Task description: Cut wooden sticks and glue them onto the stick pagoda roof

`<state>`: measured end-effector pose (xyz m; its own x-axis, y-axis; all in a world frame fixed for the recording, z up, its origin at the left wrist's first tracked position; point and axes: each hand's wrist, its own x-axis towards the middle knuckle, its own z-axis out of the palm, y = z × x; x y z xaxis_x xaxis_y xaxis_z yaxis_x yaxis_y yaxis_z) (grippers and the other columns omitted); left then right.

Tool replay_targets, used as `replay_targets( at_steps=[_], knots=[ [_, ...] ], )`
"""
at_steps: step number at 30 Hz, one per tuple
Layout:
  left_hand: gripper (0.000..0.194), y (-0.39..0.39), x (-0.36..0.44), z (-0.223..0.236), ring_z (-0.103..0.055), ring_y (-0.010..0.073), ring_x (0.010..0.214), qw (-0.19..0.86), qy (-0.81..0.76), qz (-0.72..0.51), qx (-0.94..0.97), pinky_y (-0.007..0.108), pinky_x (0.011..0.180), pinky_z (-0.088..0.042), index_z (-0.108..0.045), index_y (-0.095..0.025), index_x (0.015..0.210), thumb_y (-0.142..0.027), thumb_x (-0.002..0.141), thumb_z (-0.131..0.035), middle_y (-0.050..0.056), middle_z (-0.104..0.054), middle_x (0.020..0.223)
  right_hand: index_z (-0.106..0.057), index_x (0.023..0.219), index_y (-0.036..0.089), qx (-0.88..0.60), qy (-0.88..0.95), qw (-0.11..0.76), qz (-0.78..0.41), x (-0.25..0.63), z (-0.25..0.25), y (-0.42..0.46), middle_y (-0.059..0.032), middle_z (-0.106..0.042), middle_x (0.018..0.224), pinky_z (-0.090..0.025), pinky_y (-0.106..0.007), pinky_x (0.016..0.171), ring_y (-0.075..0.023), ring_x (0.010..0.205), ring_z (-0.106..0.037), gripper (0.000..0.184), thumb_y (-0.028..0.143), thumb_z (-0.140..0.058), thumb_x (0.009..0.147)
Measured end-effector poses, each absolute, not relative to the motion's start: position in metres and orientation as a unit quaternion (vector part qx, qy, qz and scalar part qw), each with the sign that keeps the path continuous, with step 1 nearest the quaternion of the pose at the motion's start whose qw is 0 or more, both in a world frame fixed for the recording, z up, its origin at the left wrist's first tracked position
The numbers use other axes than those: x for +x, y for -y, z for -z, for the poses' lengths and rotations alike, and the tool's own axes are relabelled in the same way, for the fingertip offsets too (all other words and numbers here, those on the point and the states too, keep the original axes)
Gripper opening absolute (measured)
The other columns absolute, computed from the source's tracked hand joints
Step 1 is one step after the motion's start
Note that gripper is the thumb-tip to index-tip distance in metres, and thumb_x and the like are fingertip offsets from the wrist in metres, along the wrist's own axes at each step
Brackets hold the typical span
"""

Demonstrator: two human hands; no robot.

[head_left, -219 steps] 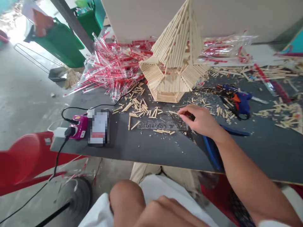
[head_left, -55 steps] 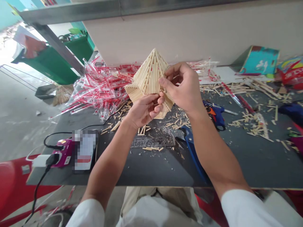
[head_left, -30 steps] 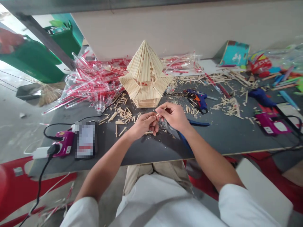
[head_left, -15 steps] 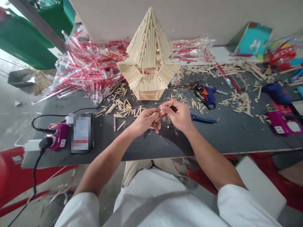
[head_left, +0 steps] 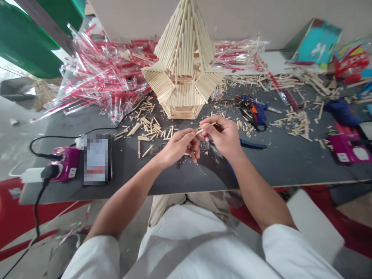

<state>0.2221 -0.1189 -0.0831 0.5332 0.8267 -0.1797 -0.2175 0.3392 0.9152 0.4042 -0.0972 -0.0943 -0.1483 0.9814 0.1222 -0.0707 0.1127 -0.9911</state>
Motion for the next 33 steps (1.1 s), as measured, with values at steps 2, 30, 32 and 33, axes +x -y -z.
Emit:
replay_targets(
  at_steps=[2,30,32,33],
  knots=[
    [0.025,0.119,0.22,0.084,-0.064,0.0153,0.059,0.742,-0.325,-0.356,0.467,0.028,0.05,-0.058,-0.06,-0.015,0.103,-0.037,0.104,-0.047,-0.001,-0.054,0.07,-0.074,0.094,0.025,-0.413,0.53,0.513,-0.534,0.405,0.095,0.097,0.0027,-0.068,0.069,-0.052,-0.028,0.055,-0.0103,0.055,-0.06,0.029,0.049,-0.083,0.081],
    [0.016,0.103,0.193,0.083,-0.068,0.0121,0.086,0.435,-0.269,-0.373,0.774,0.02,0.069,-0.056,-0.075,-0.023,0.11,-0.028,0.097,-0.067,0.008,-0.063,0.114,-0.037,0.15,0.018,-0.287,0.487,0.327,-0.757,0.406,0.088,0.102,0.0072,-0.067,0.063,-0.045,-0.02,0.041,-0.0086,0.045,-0.056,0.092,0.038,-0.089,0.076],
    [0.015,0.1,0.192,0.086,-0.067,0.0116,0.086,0.411,-0.268,-0.374,0.787,0.019,0.069,-0.055,-0.074,-0.021,0.11,-0.026,0.097,-0.068,0.008,-0.066,0.112,-0.039,0.147,0.015,-0.28,0.474,0.315,-0.773,0.405,0.089,0.101,0.0074,-0.065,0.059,-0.041,-0.018,0.04,-0.0072,0.042,-0.051,0.09,0.043,-0.089,0.077],
    [0.015,0.099,0.192,0.087,-0.067,0.0112,0.085,0.408,-0.272,-0.369,0.79,0.019,0.069,-0.055,-0.073,-0.021,0.111,-0.025,0.097,-0.067,0.008,-0.066,0.112,-0.04,0.145,0.014,-0.28,0.47,0.31,-0.778,0.405,0.09,0.101,0.0075,-0.064,0.058,-0.039,-0.017,0.039,-0.0067,0.042,-0.05,0.09,0.046,-0.089,0.076]
  ],
)
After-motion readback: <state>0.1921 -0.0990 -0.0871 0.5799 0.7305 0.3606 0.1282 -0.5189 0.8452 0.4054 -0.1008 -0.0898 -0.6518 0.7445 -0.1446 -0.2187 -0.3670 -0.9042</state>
